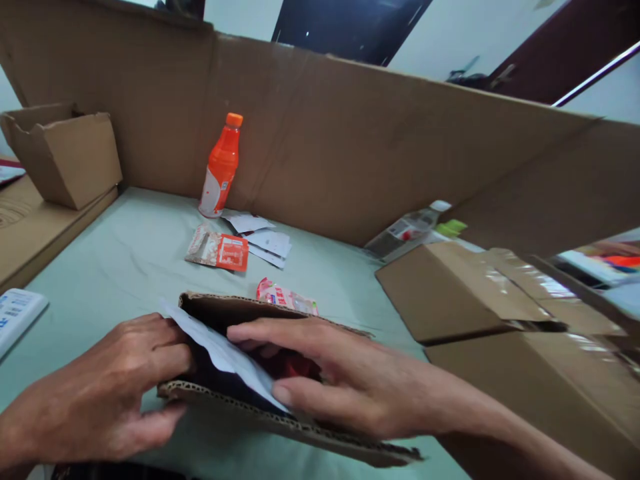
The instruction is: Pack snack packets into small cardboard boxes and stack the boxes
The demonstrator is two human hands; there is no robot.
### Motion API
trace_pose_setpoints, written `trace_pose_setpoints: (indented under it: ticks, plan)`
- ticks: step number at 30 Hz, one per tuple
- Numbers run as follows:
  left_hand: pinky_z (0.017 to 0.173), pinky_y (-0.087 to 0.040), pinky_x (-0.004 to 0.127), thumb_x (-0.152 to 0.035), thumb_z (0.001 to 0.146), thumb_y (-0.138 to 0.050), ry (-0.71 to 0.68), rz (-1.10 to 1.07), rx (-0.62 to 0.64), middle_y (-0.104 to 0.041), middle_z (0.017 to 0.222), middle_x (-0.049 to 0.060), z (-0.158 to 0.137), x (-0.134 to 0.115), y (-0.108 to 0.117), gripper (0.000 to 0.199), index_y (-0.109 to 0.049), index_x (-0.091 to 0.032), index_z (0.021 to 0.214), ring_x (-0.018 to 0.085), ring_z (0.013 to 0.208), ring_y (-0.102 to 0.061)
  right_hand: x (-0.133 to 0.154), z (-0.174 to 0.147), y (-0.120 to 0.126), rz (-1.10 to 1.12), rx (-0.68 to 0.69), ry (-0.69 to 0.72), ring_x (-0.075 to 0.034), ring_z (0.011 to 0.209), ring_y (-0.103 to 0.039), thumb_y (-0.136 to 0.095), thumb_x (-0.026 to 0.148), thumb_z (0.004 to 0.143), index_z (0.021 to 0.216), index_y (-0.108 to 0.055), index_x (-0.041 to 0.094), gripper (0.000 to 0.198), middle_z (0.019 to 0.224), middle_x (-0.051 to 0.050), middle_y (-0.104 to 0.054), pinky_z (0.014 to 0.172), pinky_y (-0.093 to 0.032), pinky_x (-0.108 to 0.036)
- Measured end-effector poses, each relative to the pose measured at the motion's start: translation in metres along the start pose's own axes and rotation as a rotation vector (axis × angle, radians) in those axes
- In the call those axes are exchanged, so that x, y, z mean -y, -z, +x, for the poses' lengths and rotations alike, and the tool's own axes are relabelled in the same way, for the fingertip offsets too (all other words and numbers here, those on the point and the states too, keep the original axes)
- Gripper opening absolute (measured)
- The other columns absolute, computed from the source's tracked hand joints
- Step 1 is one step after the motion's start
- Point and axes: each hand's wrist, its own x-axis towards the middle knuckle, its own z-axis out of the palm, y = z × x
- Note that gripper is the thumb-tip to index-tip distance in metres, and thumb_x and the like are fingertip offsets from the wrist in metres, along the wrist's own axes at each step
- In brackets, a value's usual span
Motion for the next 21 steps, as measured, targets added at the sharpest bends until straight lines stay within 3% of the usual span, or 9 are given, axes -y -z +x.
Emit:
trace_pose_setpoints:
  ticks: [4, 6, 9, 12, 17, 21]
  plan:
    - [0.094, -0.057, 0.033, -0.007, 0.085, -0.062, -0.001, -0.008, 0.012, -0.071, 0.118, 0.005, 0.000, 0.001, 0.000, 0.038, -0.066, -0.028, 0.116, 0.024, 0.109, -0.068, 0.007, -0.001, -0.001, 0.065, -0.004, -0.005, -0.033, 0.133, -0.062, -0.072, 0.064, 0.090, 0.156, -0.056, 0.023, 0.079, 0.155, -0.013, -0.060, 0.104, -0.056, -0.043]
    - [0.095, -0.055, 0.032, -0.006, 0.086, -0.059, -0.004, -0.012, 0.008, -0.070, 0.120, 0.003, 0.001, 0.000, 0.001, 0.038, -0.065, -0.028, 0.116, 0.023, 0.112, -0.067, 0.008, 0.000, -0.005, 0.060, -0.025, 0.030, -0.032, 0.132, -0.062, -0.067, 0.067, 0.093, 0.153, -0.058, 0.021, 0.076, 0.150, -0.014, -0.063, 0.107, -0.053, -0.044]
    - [0.100, -0.051, 0.028, -0.004, 0.089, -0.057, -0.009, -0.031, 0.009, -0.069, 0.113, 0.000, 0.004, -0.001, 0.003, 0.035, -0.063, -0.029, 0.114, 0.019, 0.112, -0.066, 0.007, 0.005, -0.008, 0.113, -0.051, 0.104, -0.024, 0.111, -0.070, -0.048, 0.052, 0.107, 0.136, -0.069, 0.020, 0.048, 0.127, -0.010, -0.075, 0.098, -0.055, -0.035]
    - [0.103, -0.049, 0.026, -0.004, 0.090, -0.057, -0.020, -0.050, 0.009, -0.070, 0.109, -0.002, 0.006, -0.002, 0.004, 0.037, -0.063, -0.030, 0.115, 0.016, 0.110, -0.066, 0.005, 0.009, -0.010, 0.028, -0.122, 0.093, -0.020, 0.099, -0.070, -0.049, 0.031, 0.105, 0.126, -0.072, 0.020, 0.033, 0.117, -0.007, -0.078, 0.090, -0.055, -0.032]
    - [0.103, -0.050, 0.027, -0.003, 0.088, -0.058, -0.028, -0.041, 0.012, -0.072, 0.116, -0.002, 0.004, -0.002, 0.005, 0.042, -0.064, -0.032, 0.118, 0.017, 0.113, -0.067, 0.001, 0.010, -0.016, -0.200, -0.131, 0.101, -0.019, 0.093, -0.070, -0.046, 0.012, 0.099, 0.114, -0.072, 0.023, 0.032, 0.107, -0.004, -0.079, 0.087, -0.056, -0.032]
    - [0.103, -0.054, 0.031, -0.004, 0.089, -0.058, -0.033, 0.024, 0.036, -0.071, 0.128, 0.003, 0.002, 0.000, 0.005, 0.047, -0.063, -0.030, 0.128, 0.021, 0.119, -0.066, 0.001, 0.005, -0.020, -0.368, -0.281, 0.158, -0.020, 0.104, -0.072, -0.042, 0.006, 0.098, 0.116, -0.070, 0.023, 0.038, 0.118, -0.007, -0.078, 0.089, -0.056, -0.032]
